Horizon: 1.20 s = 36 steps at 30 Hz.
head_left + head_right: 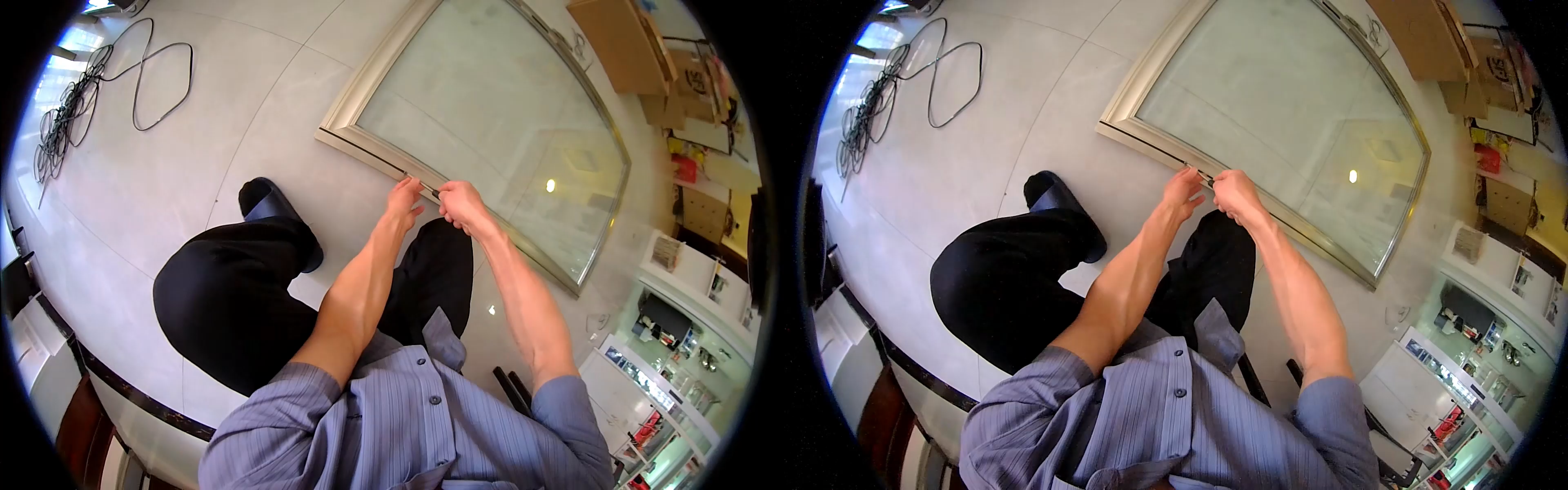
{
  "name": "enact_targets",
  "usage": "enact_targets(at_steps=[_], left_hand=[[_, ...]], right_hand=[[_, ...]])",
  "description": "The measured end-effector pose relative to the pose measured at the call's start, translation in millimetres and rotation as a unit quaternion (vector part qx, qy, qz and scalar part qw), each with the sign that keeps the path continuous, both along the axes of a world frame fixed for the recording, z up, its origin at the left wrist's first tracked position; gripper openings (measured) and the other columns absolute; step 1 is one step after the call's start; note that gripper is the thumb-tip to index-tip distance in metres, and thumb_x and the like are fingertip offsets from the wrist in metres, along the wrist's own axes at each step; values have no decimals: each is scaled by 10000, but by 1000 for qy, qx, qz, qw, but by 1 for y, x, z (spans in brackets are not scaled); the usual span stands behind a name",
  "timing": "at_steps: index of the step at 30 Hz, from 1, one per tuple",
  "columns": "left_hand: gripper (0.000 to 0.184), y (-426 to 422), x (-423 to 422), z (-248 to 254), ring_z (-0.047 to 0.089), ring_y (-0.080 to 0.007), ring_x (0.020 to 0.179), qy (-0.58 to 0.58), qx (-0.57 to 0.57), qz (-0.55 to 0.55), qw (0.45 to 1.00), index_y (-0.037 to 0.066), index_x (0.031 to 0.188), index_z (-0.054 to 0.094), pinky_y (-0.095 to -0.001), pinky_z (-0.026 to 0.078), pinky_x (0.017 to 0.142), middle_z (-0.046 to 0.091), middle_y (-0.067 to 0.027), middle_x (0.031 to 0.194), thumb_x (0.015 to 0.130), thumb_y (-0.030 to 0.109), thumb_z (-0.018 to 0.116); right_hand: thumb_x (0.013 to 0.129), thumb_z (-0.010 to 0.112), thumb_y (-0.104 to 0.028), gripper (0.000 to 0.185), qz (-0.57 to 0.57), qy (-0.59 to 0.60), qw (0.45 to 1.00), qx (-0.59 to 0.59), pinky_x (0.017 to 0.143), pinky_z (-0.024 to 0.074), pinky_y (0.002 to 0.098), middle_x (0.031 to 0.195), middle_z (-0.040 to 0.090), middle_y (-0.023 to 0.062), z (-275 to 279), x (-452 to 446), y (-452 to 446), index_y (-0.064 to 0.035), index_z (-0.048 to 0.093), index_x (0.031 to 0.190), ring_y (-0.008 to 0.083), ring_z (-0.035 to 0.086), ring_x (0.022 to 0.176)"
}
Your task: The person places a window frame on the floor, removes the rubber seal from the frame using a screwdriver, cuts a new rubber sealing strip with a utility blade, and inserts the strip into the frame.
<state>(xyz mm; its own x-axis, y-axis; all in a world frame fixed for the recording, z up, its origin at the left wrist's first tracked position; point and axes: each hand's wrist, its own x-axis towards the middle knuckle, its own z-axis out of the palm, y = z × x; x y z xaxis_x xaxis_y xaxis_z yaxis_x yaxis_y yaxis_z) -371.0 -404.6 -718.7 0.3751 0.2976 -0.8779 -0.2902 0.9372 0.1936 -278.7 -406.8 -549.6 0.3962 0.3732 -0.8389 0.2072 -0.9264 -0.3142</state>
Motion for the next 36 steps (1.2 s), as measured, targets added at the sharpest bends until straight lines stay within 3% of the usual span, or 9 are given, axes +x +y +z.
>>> enact_targets(at_steps=[4, 7, 9, 15, 17, 20, 21, 22, 36], left_hand=[[241, 0, 1, 1, 541, -219, 983, -59, -30, -1, 998, 107, 1063, 584, -390, 435, 821, 622, -60, 1007, 963, 322, 542], [238, -1, 4, -12, 569, -204, 884, -105, -25, 32, 994, 88, 1004, 587, -354, 463, 761, 630, -63, 936, 996, 300, 481], [246, -3, 4, -15, 581, -207, 870, -136, -23, 55, 989, 74, 1019, 583, -351, 481, 756, 634, -75, 935, 1011, 283, 454], [279, 11, 11, 7, 611, -244, 863, -145, -119, 146, 971, 22, 1023, 560, -393, 517, 836, 647, -113, 929, 1037, 235, 380], [156, 15, 15, 15, 554, -207, 676, -100, -156, 182, 966, 12, 936, 563, -332, 471, 634, 625, -106, 805, 958, 94, 432], [177, 19, 18, 5, 534, -217, 648, -90, -189, 172, 963, 0, 921, 562, -342, 440, 593, 610, -118, 783, 950, 61, 399], [177, 20, 16, 4, 534, -217, 648, -88, -193, 173, 962, 0, 921, 562, -342, 440, 593, 610, -118, 783, 950, 61, 399], [186, 23, 14, 5, 526, -219, 637, -107, -206, 181, 956, -1, 900, 563, -345, 435, 583, 603, -119, 772, 948, 54, 392], [232, 47, 24, 20, 502, -229, 664, -36, -284, 195, 938, 27, 725, 503, -390, 453, 647, 535, -107, 706, 915, 34, 369]], right_hand=[[848, 437, -82, 222, -115, 73, 990, -24, 377, 341, 364, 611, 576, 85, -18, 10, 8, 33, 612, 922, 185, 494, 437], [801, 477, -62, 175, 159, -55, 985, -37, 437, 437, 394, 621, 621, 142, -21, 5, 9, 35, 620, 832, 260, 600, 518], [790, 513, -64, 195, 534, -239, 800, 131, 465, 468, 406, 627, 627, 133, -23, -6, 6, -27, 663, 909, 277, 636, 561], [795, 535, -99, 246, 634, -292, 711, 85, 571, 536, 444, 819, 673, 181, -17, -17, 3, 30, 616, 988, 344, 667, 655], [802, 536, -108, 273, 679, -286, 674, 56, 560, 534, 447, 853, 672, 175, -20, -7, 3, 25, 604, 1030, 332, 670, 655], [837, 529, -100, 251, 641, -245, 719, 112, 475, 492, 369, 799, 646, 111, -19, 7, 13, 5, 601, 1054, 232, 652, 603], [859, 516, -95, 238, 360, -95, 928, 6, 434, 440, 336, 762, 606, 76, -2, 3, 30, -8, 596, 1065, 186, 605, 562], [880, 504, -91, 226, 24, 68, 992, -102, 394, 389, 304, 725, 566, 42, 5, 0, 43, -20, 591, 1076, 140, 558, 520], [873, 498, -68, 315, 4, 39, 982, -183, 353, 245, 273, 636, 468, -9, -9, -10, 76, -40, 620, 1162, 93, 422, 417]])
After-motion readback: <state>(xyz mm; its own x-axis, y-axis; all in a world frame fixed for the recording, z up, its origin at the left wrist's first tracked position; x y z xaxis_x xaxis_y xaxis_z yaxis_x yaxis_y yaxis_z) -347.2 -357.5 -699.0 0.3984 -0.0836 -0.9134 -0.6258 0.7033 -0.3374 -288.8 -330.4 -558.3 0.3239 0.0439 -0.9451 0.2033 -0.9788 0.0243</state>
